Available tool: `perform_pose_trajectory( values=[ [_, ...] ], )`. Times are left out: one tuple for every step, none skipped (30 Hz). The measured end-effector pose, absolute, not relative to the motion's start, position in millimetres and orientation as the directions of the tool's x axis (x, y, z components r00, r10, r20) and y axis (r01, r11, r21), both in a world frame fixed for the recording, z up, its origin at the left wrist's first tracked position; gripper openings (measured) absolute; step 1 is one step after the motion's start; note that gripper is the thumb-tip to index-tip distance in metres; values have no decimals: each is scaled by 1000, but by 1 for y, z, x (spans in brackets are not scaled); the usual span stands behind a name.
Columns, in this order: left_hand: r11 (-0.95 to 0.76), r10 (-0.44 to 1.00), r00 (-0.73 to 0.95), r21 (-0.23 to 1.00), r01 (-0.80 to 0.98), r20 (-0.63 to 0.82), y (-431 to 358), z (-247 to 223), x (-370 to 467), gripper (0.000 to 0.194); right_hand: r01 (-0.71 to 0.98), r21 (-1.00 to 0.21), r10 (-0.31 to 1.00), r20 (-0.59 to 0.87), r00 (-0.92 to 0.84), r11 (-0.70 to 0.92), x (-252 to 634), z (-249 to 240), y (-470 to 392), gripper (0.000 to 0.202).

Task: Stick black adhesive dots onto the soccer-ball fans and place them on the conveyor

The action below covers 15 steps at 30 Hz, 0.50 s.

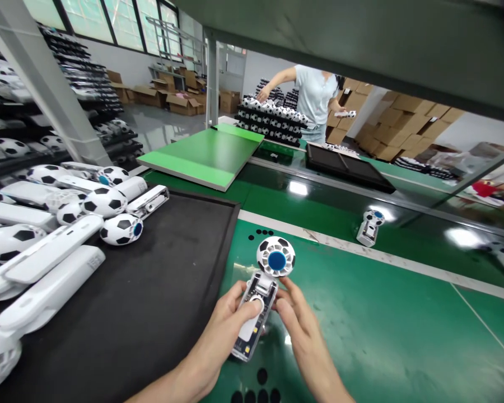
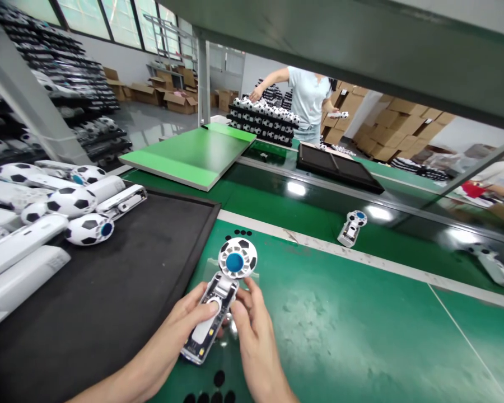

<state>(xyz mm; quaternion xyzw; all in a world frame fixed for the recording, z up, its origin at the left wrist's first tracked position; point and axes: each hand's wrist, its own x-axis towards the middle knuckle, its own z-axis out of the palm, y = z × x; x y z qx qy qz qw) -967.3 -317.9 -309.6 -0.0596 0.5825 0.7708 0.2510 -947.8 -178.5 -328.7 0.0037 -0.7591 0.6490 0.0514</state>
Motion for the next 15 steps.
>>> perform_pose_trajectory(
  values=[
    [-205,303,-867,862,-464,-395,-312,-309,-965,25,-30,-993,42,35,-999,116,-951,-328,-179,37],
    [-223,289,-866,851,-475,-408,-306,-308,-964,23,16,-995,41,-13,-999,94,-955,-326,-180,38],
    [-227,280,-869,852,-472,-407,-298,-306,-964,22,65,-995,58,-61,-996,77,-959,-323,-179,39],
    [-221,273,-877,862,-456,-395,-291,-305,-966,22,116,-992,83,-111,-990,50,-964,-320,-178,42],
    [-188,268,-889,885,-425,-370,-286,-302,-970,23,172,-985,105,-169,-980,14,-972,-317,-175,45],
    [-121,265,-904,919,-376,-335,-285,-299,-976,26,222,-974,104,-225,-969,-32,-983,-314,-171,47],
    [-57,248,-918,942,-332,-308,-289,-295,-983,31,281,-956,84,-288,-954,-87,-997,-311,-166,48],
    [30,213,-943,966,-256,-256,-299,-290,-989,38,329,-937,66,-338,-939,-118,-1015,-309,-159,46],
    [131,151,-973,979,-157,-177,-315,-283,-992,46,348,-929,75,-358,-931,-128,-1036,-307,-151,42],
    [256,61,-996,965,-52,-70,-338,-275,-991,53,341,-933,123,-354,-927,-116,-1060,-307,-141,37],
    [422,-37,-996,904,62,86,-364,-268,-986,55,312,-947,190,-320,-928,-75,-1085,-306,-130,31],
    [577,-156,-960,811,101,230,-394,-263,-977,48,270,-963,289,-261,-921,-10,-1110,-307,-118,25],
    [677,-286,-915,736,19,286,-424,-259,-964,39,240,-967,384,-188,-904,91,-1134,-307,-106,22],
    [739,-404,-863,664,-111,305,-453,-258,-951,36,237,-938,424,-112,-899,255,-1156,-307,-95,23],
    [766,-494,-818,593,-248,296,-480,-259,-937,39,229,-883,448,-24,-894,409,-1173,-306,-84,30]
  ],
)
